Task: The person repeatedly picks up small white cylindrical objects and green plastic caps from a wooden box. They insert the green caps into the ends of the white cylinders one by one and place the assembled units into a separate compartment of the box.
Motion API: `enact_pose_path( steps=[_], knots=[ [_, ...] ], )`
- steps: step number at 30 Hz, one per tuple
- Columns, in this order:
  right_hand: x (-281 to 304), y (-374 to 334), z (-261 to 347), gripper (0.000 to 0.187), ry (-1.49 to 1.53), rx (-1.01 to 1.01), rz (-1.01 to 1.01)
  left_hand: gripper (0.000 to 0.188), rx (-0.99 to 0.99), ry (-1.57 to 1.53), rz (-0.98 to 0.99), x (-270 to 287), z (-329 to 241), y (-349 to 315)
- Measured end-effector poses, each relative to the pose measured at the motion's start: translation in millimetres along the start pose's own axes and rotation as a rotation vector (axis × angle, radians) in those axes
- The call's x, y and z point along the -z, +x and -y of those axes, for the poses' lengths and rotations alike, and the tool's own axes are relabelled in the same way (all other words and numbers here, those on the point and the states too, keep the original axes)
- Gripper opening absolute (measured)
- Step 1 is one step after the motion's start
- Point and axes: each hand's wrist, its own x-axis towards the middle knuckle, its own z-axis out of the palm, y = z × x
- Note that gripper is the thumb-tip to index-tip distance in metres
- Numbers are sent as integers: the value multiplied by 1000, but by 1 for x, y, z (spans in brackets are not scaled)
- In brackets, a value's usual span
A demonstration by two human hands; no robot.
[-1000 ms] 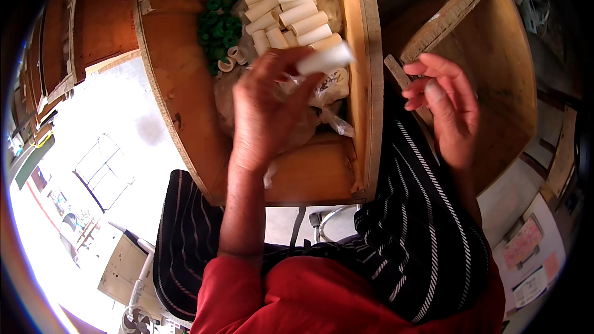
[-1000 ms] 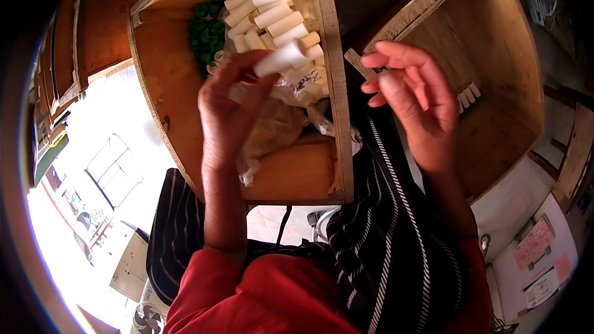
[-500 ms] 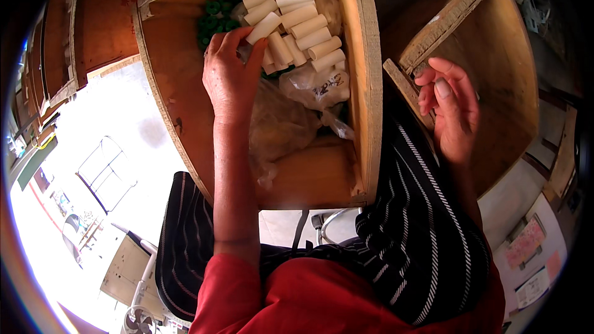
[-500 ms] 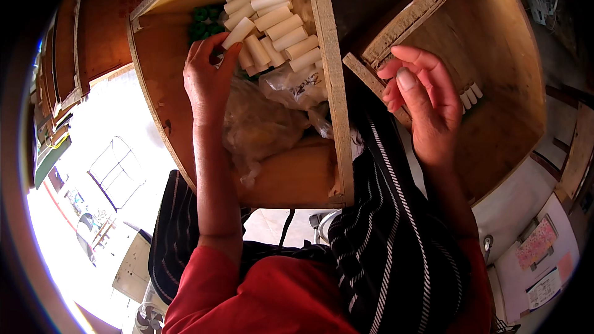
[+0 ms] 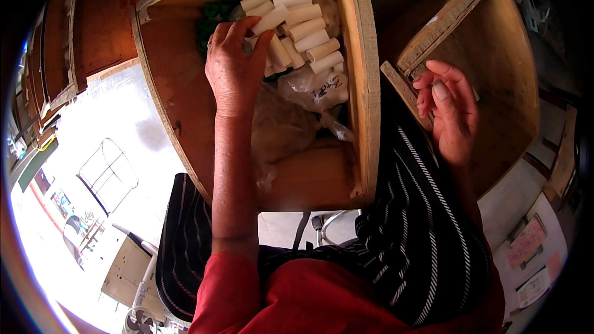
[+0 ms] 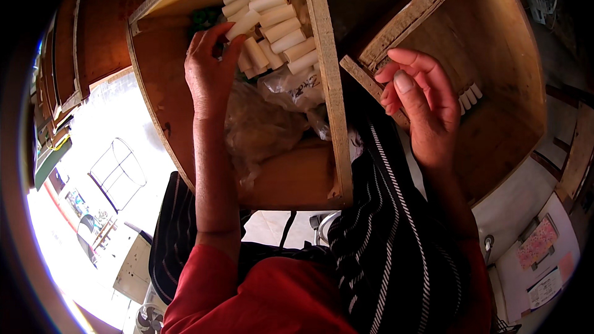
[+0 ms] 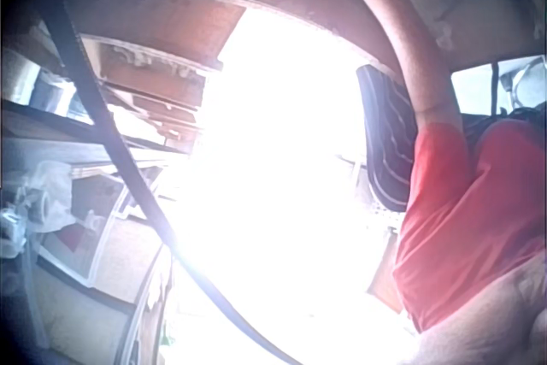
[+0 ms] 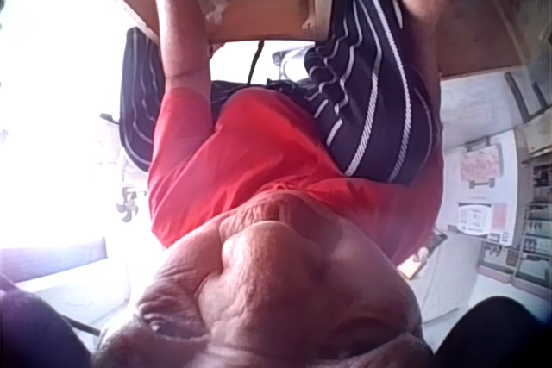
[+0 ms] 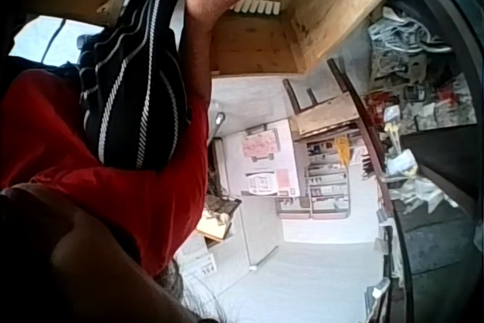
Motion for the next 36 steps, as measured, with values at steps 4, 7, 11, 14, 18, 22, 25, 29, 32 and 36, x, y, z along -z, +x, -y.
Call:
enact_pose_path(
  steps=[4,7,11,14,18,22,25,29,32,36],
  knots=[
    [-2,-1,2,26,17,-10,-12,26,-49,29,28,-4,3,0],
    [-2,0,1,26,15,-19,-26,26,2,-41,32,-2,1,0],
    [-1,0,1,26,25,-20,-17,25,-41,-33,-67,2,9,15],
    [-3,-1,2,25,20,-32,-24,25,-69,66,-94,4,21,33],
    [-3,0,2,25,1,-26,-14,26,-100,180,-58,4,34,47],
    [-2,0,0,25,11,-24,-7,27,-111,211,-11,-2,41,54],
    [-2,0,3,26,-16,-14,-1,28,-127,203,-12,-8,43,57],
    [-2,1,2,26,-11,-30,-5,29,-97,152,5,-14,47,60],
    [-2,0,2,27,-3,-30,-6,30,-86,117,-9,-21,50,62],
    [3,0,4,28,15,19,-23,32,-14,-11,22,-25,53,64]
  ],
)
